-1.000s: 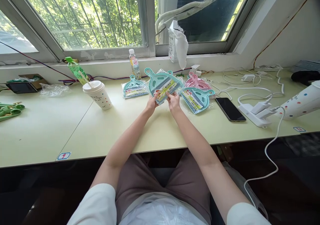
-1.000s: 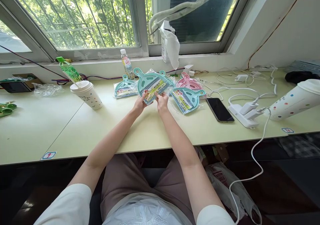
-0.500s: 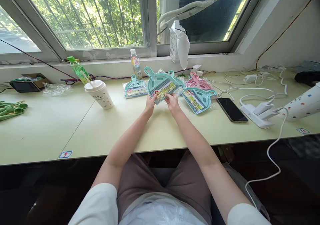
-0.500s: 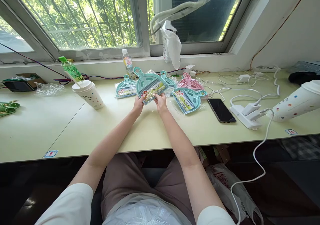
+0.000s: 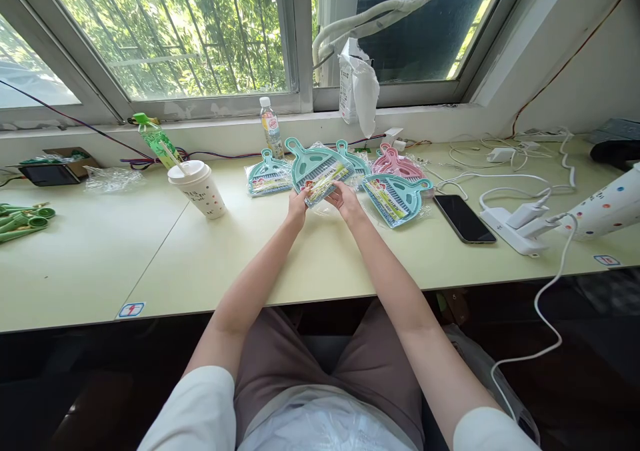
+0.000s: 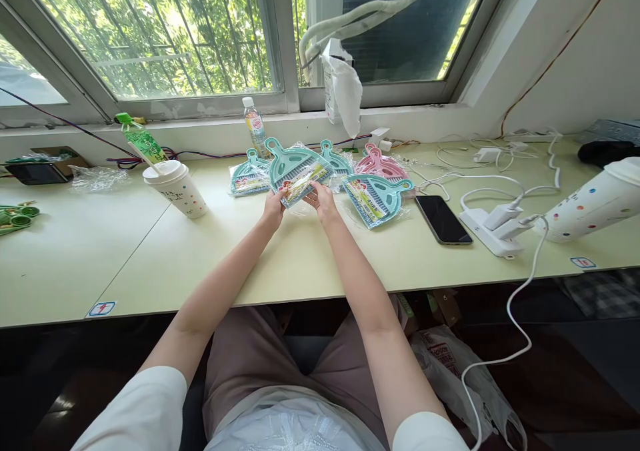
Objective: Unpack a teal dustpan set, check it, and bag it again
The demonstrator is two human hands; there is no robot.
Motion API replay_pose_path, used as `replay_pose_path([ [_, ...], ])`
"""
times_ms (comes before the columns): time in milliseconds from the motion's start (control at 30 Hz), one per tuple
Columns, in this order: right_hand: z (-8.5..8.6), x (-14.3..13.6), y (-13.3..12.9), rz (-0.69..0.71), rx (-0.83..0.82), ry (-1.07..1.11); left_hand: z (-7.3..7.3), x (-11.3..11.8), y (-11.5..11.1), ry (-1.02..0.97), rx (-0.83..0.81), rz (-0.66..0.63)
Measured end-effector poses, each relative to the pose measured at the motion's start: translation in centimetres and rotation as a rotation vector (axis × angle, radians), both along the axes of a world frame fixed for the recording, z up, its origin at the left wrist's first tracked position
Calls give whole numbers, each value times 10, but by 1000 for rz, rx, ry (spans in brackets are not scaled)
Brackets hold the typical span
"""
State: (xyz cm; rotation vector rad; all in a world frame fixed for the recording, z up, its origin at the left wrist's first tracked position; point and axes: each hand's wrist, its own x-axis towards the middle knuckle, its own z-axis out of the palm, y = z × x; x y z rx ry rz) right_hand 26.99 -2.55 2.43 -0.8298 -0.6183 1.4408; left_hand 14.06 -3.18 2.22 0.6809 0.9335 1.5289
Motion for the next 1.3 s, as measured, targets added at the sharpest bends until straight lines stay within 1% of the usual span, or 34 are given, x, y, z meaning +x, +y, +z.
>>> replay_pose_path([
  [67, 2, 5, 0, 24, -7, -90, 4, -7, 4, -42, -59, 46],
  [167, 3, 9, 0, -43, 45, -311, 5, -26, 12, -105, -128, 71],
  [233, 2, 10, 0, -141, 132, -458, 4, -41, 16, -135, -152, 44],
  [367, -1, 13, -2, -324, 385, -684, 1, -64, 20, -126, -153, -25],
  [433, -1, 15, -3, -351, 484, -775, 0, -68, 20, -111, -150, -64],
  [500, -2, 16, -2, -336, 541, -849, 0, -68, 20, -103, -144, -123],
  [567, -2, 18, -1, -309, 557, -881, 0, -67, 19, -107, -135, -181],
  [633, -3, 20, 1, -284, 547, -838, 0, -66, 18, -116, -132, -214],
  [733, -3, 24, 3, -219, 535, -709, 1, -72, 17, -98, -130, -227],
  [800, -3, 27, 4, -176, 545, -663, 2, -77, 17, -76, -125, -237],
  [967, -2, 28, 3, -109, 593, -657, 3, -87, 15, -63, -111, -268],
  [1033, -2, 27, 3, -103, 613, -664, 3, -89, 15, -49, -110, -288],
  [1133, -2, 27, 3, -174, 652, -794, 2, -91, 15, 13, -138, -332],
  [1233, -6, 28, 5, -315, 685, -1052, 2, -92, 14, 119, -133, -461],
  [1300, -9, 29, 8, -409, 697, -1180, 1, -92, 14, 183, -116, -537],
])
